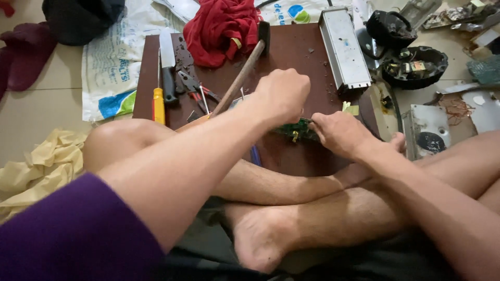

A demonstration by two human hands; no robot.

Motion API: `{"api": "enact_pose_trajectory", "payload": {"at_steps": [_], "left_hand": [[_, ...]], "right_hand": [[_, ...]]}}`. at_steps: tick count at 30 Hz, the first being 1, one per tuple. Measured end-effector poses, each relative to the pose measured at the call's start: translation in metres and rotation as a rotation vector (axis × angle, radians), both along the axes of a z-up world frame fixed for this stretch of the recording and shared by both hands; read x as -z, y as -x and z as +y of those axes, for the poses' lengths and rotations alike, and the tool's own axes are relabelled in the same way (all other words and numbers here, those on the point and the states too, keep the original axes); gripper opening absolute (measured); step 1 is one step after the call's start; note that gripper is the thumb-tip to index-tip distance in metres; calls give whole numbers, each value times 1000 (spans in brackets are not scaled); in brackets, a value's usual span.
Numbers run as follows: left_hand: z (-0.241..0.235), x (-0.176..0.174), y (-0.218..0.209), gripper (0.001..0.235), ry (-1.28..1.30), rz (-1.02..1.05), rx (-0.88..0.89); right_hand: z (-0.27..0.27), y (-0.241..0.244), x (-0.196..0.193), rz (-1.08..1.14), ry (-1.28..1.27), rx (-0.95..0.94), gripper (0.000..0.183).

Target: The person sits on the floor and uses a hammer to strike a circuit board placed on a wooden board. They then use a screwdriver to pry and remove components from the board, followed by using pliers to extract additional parts.

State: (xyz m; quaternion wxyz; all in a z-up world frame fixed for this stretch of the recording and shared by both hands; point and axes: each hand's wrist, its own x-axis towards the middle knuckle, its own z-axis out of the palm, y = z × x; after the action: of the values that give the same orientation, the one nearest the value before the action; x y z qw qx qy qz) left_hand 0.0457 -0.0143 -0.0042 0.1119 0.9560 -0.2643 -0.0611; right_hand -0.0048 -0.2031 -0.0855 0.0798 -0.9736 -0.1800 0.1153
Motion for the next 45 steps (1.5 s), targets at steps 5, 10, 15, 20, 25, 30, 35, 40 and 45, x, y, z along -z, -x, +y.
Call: {"api": "enact_pose_trajectory", "payload": {"at_steps": [5, 10, 15, 20, 25, 30, 35, 40, 45], "left_hand": [[-24, 14, 38, 13, 2, -98, -12], [-12, 56, 80, 10, 126, -526, -120], [13, 25, 55, 10, 101, -317, -172], [-14, 37, -20, 9, -73, -1, -77], [-12, 40, 37, 15, 10, -218, -60], [-14, 95, 88, 26, 147, -758, -193], [-5, 85, 112, 4, 104, -866, -207], [-4, 97, 124, 2, 103, -870, -227], [-2, 78, 104, 3, 122, -748, -274]], "right_hand": [[-19, -24, 58, -116, 144, 116, 33], [-4, -6, 20, -64, 62, 158, 31], [7, 9, 12, -103, 56, 117, 31], [18, 24, 4, -171, 68, 157, 17], [18, 25, 5, -200, 121, 143, 18], [13, 25, 20, -250, 154, 113, 20], [17, 29, 8, -261, 102, 89, 21], [17, 29, 12, -278, 117, 104, 23], [17, 29, 15, -296, 101, 106, 24]]}}
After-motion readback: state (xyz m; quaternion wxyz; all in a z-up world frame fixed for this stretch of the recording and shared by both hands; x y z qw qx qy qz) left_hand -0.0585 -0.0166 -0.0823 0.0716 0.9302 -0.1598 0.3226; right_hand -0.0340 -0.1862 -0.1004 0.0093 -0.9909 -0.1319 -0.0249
